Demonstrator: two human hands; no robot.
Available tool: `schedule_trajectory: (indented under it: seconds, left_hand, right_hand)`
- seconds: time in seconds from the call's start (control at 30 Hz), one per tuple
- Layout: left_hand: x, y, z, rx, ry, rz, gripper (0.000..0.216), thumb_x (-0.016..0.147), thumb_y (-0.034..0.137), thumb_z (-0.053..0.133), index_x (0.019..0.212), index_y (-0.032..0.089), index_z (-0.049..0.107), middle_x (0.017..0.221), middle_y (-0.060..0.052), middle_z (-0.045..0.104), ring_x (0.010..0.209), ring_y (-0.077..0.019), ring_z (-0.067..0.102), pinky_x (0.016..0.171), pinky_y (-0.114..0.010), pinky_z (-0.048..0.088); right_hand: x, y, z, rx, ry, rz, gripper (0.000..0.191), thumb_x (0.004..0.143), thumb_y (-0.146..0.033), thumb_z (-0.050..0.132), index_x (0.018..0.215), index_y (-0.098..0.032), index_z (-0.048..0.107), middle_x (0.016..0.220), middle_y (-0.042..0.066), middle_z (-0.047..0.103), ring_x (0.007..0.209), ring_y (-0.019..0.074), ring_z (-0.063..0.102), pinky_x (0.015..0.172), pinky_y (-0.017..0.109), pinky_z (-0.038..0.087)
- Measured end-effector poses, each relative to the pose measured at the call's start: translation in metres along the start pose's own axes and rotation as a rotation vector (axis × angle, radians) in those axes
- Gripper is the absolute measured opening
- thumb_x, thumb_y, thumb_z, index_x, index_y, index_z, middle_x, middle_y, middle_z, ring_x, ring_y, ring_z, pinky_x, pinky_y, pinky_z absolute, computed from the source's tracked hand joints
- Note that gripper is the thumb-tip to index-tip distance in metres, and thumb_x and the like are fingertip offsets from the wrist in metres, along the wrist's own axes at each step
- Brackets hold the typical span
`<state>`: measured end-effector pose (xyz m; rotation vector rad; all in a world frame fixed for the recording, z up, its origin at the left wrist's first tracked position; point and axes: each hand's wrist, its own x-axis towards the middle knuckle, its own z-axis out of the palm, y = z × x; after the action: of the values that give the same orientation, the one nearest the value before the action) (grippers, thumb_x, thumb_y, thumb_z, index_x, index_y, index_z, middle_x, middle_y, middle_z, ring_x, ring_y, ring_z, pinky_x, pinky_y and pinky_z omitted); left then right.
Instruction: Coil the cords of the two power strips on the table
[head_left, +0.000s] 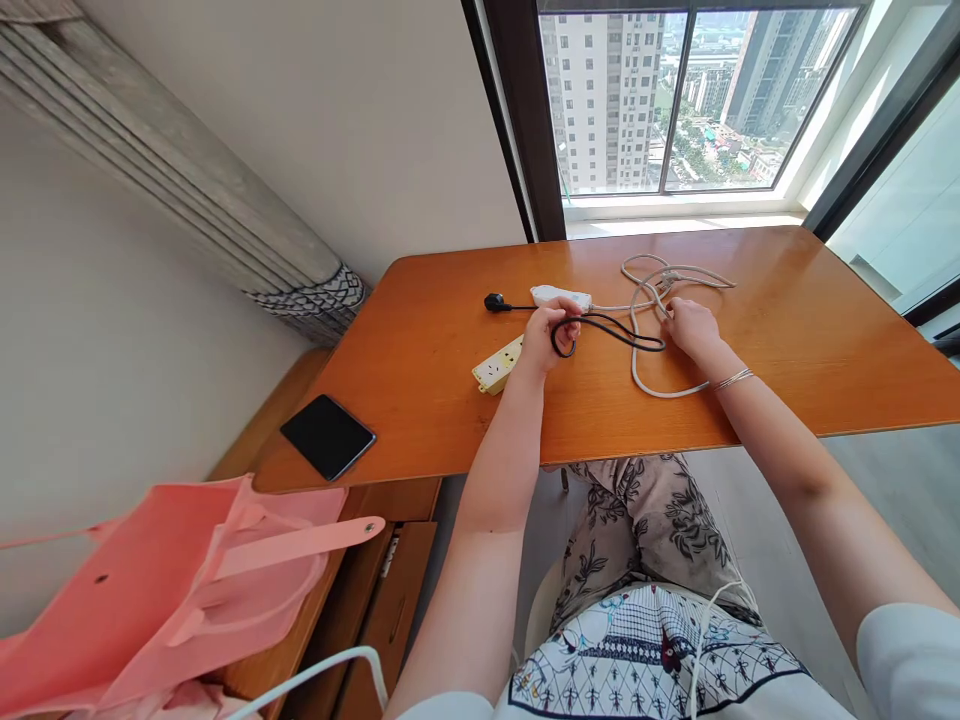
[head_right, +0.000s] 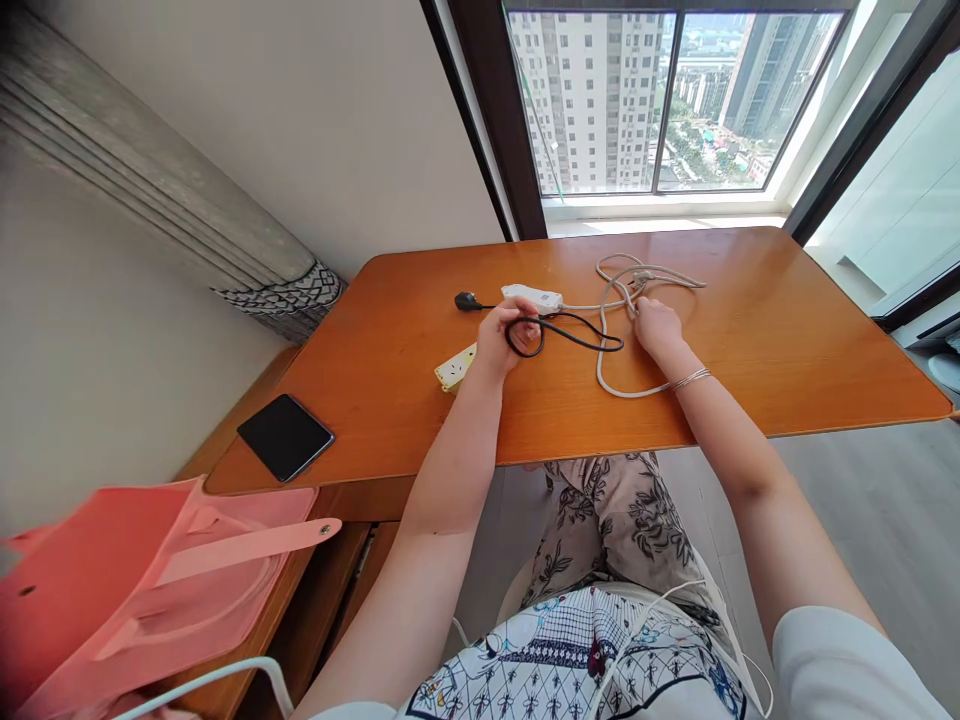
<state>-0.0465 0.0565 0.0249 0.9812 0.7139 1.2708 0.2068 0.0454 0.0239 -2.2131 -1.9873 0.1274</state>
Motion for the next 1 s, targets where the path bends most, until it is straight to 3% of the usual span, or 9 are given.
schedule_trajectory:
  seconds: [0.1,0.2,0.27,0.37,0.47,0.6,0.73,0.9,1.0]
  left_hand:
    - [0.004,-0.007,-0.007,0.219,0.001,0.072,0.007,0.067,0.019,0.06,0.068,0.019,0.067,0.065,-0.001,0.064,0.062,-0.0131,0.06,0.06,-0.022,0.048]
    - [0.008,-0.01,-0.016,0.648,0.206,0.239,0.009,0.074,0.018,0.059,0.077,0.02,0.068,0.081,-0.004,0.071,0.081,-0.019,0.067,0.078,-0.03,0.053]
    - [0.007,-0.01,-0.02,1.033,0.285,0.284,0.016,0.081,0.017,0.058,0.089,0.02,0.071,0.097,-0.008,0.075,0.097,-0.0247,0.069,0.092,-0.036,0.051]
    - [0.001,-0.011,-0.02,1.496,0.175,0.177,0.034,0.09,0.018,0.055,0.121,0.017,0.069,0.122,-0.016,0.073,0.118,-0.0317,0.065,0.105,-0.044,0.045]
    - [-0.004,-0.013,-0.014,1.74,0.03,0.054,0.046,0.094,0.022,0.055,0.139,0.011,0.06,0.13,-0.021,0.07,0.128,-0.0358,0.061,0.112,-0.048,0.04]
    - [-0.006,-0.013,-0.008,1.799,0.031,0.029,0.045,0.096,0.024,0.054,0.139,0.013,0.061,0.127,-0.02,0.072,0.124,-0.0354,0.063,0.109,-0.047,0.041]
    - [-0.007,-0.008,-0.007,1.696,0.084,0.031,0.033,0.099,0.027,0.048,0.121,0.02,0.071,0.119,-0.017,0.075,0.115,-0.0341,0.068,0.097,-0.044,0.046]
    - [-0.009,-0.005,-0.006,1.538,0.171,0.196,0.027,0.1,0.03,0.047,0.108,0.02,0.071,0.114,-0.016,0.075,0.111,-0.035,0.067,0.091,-0.043,0.046]
    - [-0.01,-0.007,-0.004,1.445,0.198,0.303,0.021,0.099,0.029,0.05,0.101,0.022,0.07,0.109,-0.013,0.075,0.108,-0.0329,0.066,0.093,-0.041,0.044]
  right_hand:
    - [0.017,-0.003,-0.002,0.164,0.111,-0.006,0.029,0.097,-0.021,0.051,0.12,-0.013,0.067,0.129,0.02,0.069,0.116,0.0292,0.065,0.098,0.039,0.048]
    - [0.016,-0.014,-0.004,0.39,0.162,-0.107,0.029,0.099,-0.028,0.052,0.119,-0.017,0.069,0.121,0.012,0.074,0.108,0.0239,0.068,0.096,0.036,0.049]
    - [0.009,-0.024,-0.002,0.455,0.112,-0.172,0.028,0.098,-0.032,0.054,0.115,-0.018,0.071,0.114,0.009,0.075,0.104,0.0222,0.068,0.095,0.035,0.05]
    - [-0.004,-0.034,0.006,0.324,0.018,-0.23,0.031,0.095,-0.04,0.061,0.11,-0.016,0.074,0.116,0.013,0.073,0.112,0.0263,0.066,0.102,0.038,0.048]
    - [-0.014,-0.039,0.016,0.131,-0.057,-0.238,0.04,0.089,-0.045,0.07,0.114,-0.014,0.073,0.125,0.018,0.067,0.119,0.0318,0.063,0.106,0.042,0.047]
    - [-0.019,-0.039,0.022,0.083,-0.119,-0.233,0.032,0.087,-0.031,0.067,0.115,-0.016,0.07,0.126,0.017,0.065,0.118,0.0307,0.063,0.103,0.039,0.048]
    - [-0.016,-0.032,0.021,0.215,-0.095,-0.199,0.024,0.082,-0.021,0.065,0.106,-0.018,0.067,0.112,0.012,0.071,0.112,0.0274,0.065,0.099,0.037,0.05]
    - [-0.002,-0.024,0.021,0.811,-0.018,-0.036,0.034,0.082,-0.014,0.054,0.116,-0.019,0.058,0.074,-0.002,0.065,0.068,0.0159,0.065,0.075,0.03,0.052]
    - [0.006,-0.02,0.023,1.112,0.009,-0.027,0.025,0.083,-0.019,0.054,0.108,-0.019,0.057,0.064,-0.008,0.054,0.053,0.0114,0.054,0.062,0.025,0.048]
